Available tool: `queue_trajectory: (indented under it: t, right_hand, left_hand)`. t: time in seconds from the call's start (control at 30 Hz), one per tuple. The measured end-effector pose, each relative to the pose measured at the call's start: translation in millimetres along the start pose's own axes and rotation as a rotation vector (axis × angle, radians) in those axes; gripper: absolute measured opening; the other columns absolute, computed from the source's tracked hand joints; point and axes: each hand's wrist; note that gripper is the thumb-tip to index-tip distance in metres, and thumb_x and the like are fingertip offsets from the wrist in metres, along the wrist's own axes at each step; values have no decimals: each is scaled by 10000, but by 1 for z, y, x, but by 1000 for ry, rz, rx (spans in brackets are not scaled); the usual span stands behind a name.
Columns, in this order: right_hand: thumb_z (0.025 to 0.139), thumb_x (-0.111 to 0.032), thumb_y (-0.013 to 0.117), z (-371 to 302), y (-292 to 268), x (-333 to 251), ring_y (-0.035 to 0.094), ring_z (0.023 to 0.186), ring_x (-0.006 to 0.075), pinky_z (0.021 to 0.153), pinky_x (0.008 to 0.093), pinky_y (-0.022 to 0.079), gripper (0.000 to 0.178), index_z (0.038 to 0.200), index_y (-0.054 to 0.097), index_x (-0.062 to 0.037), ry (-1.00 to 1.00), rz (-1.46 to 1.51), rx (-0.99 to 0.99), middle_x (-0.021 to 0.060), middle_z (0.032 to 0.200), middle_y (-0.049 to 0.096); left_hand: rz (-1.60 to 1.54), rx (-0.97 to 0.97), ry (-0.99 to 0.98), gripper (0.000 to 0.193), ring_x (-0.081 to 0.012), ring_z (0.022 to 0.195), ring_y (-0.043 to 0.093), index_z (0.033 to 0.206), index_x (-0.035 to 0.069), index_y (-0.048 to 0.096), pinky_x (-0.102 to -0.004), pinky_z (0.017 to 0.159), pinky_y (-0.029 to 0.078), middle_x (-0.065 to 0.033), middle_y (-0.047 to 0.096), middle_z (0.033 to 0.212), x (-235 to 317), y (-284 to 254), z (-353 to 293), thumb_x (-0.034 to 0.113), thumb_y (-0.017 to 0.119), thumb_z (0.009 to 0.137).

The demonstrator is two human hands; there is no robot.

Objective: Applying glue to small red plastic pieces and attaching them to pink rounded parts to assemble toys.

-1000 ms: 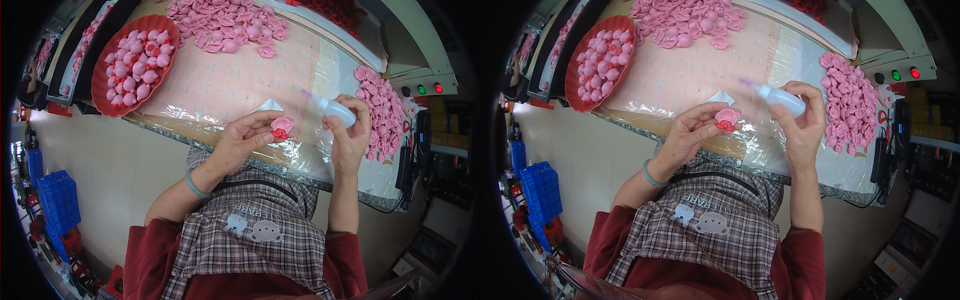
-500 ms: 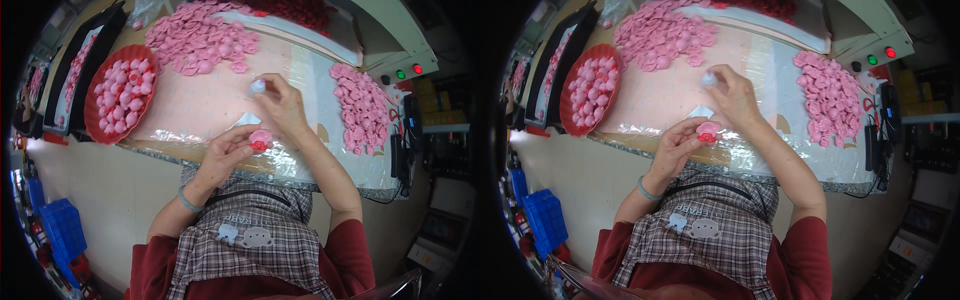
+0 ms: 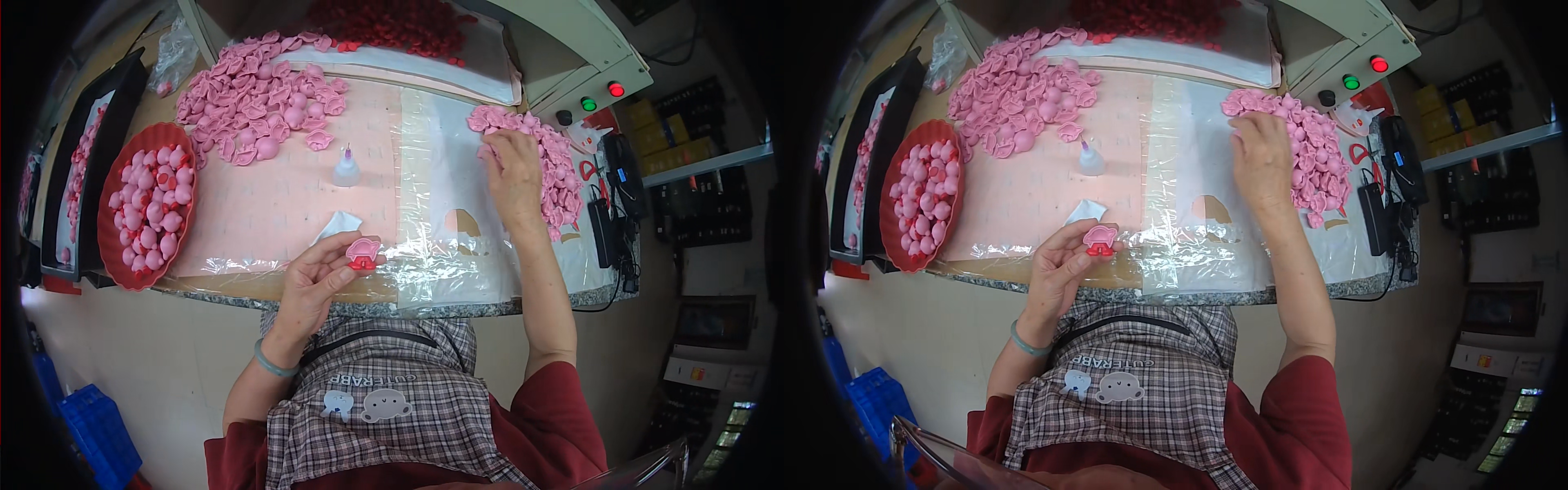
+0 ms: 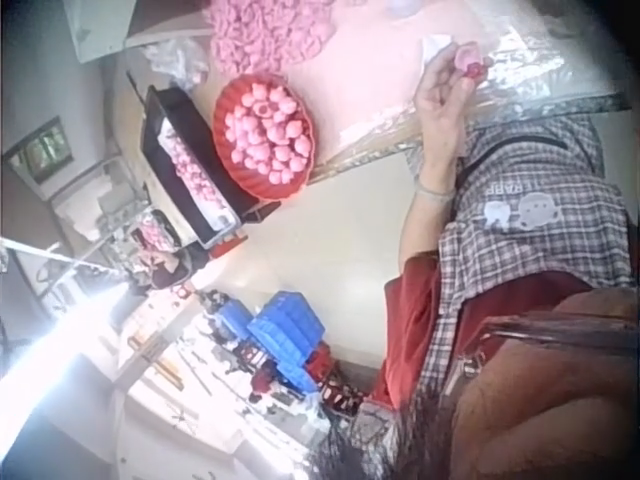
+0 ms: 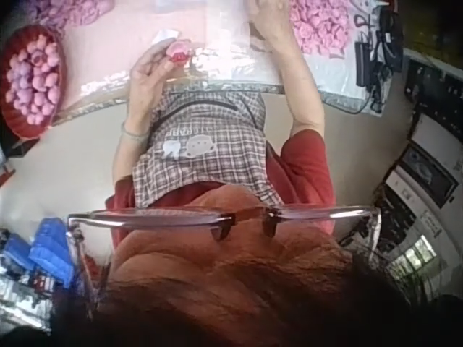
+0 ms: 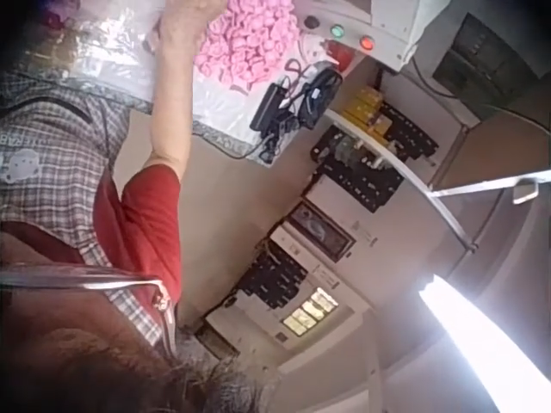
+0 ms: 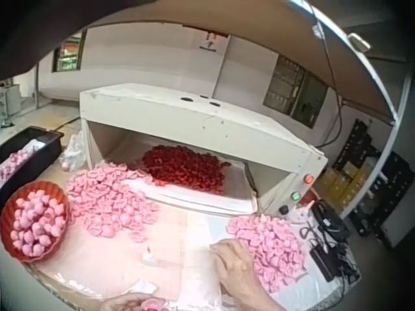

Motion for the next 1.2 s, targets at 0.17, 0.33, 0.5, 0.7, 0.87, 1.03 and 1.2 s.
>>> queue_trajectory:
  t: [0.17, 0.33, 0.5, 0.7, 0.87, 1.03, 1.2]
  right_hand:
    - [802, -49, 691, -3, -23, 33, 568, 963, 310, 845, 398, 467, 179, 980, 687, -28, 80, -131, -23, 115, 1002, 633]
    - [791, -128, 740, -13, -21, 27, 560, 933, 309, 811, 412, 468, 149, 896, 700, -30, 146, -192, -171, 110, 910, 601]
    - [802, -119, 733, -12, -12, 27, 563, 894, 276, 786, 390, 469, 133, 867, 693, -10, 133, -184, -144, 109, 894, 591]
    - [908, -143, 671, -12, -14, 9, 498, 718, 91, 642, 245, 412, 147, 875, 659, -1, 512, 713, -465, 0, 818, 561]
    - [937, -156, 617, -16, 6, -12, 569, 672, 111, 605, 282, 460, 179, 912, 674, 12, 591, 802, -853, 11, 819, 633]
    - [891, -147, 658, -7, 2, -30, 596, 720, 194, 670, 313, 474, 159, 895, 674, 11, 226, 385, -598, 86, 827, 636]
    - [853, -114, 679, -8, -7, -32, 621, 816, 219, 689, 327, 486, 137, 914, 668, 8, 273, 357, -513, 101, 881, 646]
  left_hand:
    - [-17, -2, 3, 491, -366, 1141, 624, 1345, -56, 490, -428, 996, 515, -230, 605, 1263, 0, 1, 0, 63, 657, 900]
    - [25, 5, 10, 484, -360, 1137, 627, 1340, -57, 496, -417, 984, 523, -229, 604, 1264, -1, -1, -1, 64, 657, 899]
    - [-9, 2, -7, 471, -345, 1127, 636, 1331, -52, 509, -405, 967, 531, -231, 608, 1260, 2, 2, -1, 63, 656, 898]
    - [15, -3, -5, 453, -332, 1126, 637, 1330, -37, 516, -395, 964, 529, -233, 603, 1271, 1, 0, 0, 72, 645, 909]
    - [6, -25, -5, 445, -314, 1124, 637, 1327, -30, 519, -396, 975, 521, -230, 603, 1271, 1, 1, 1, 83, 642, 914]
    - [20, -11, -22, 441, -308, 1118, 639, 1328, -28, 520, -395, 982, 514, -220, 600, 1280, 2, -2, -2, 92, 638, 920]
    - [31, -20, 6, 444, -309, 1121, 639, 1338, -23, 513, -393, 976, 508, -209, 599, 1287, 1, 0, 0, 103, 632, 929]
Point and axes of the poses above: each hand's wrist, its own z-axis towards the middle knuckle, its own y-axis out of the palm, x = y × z
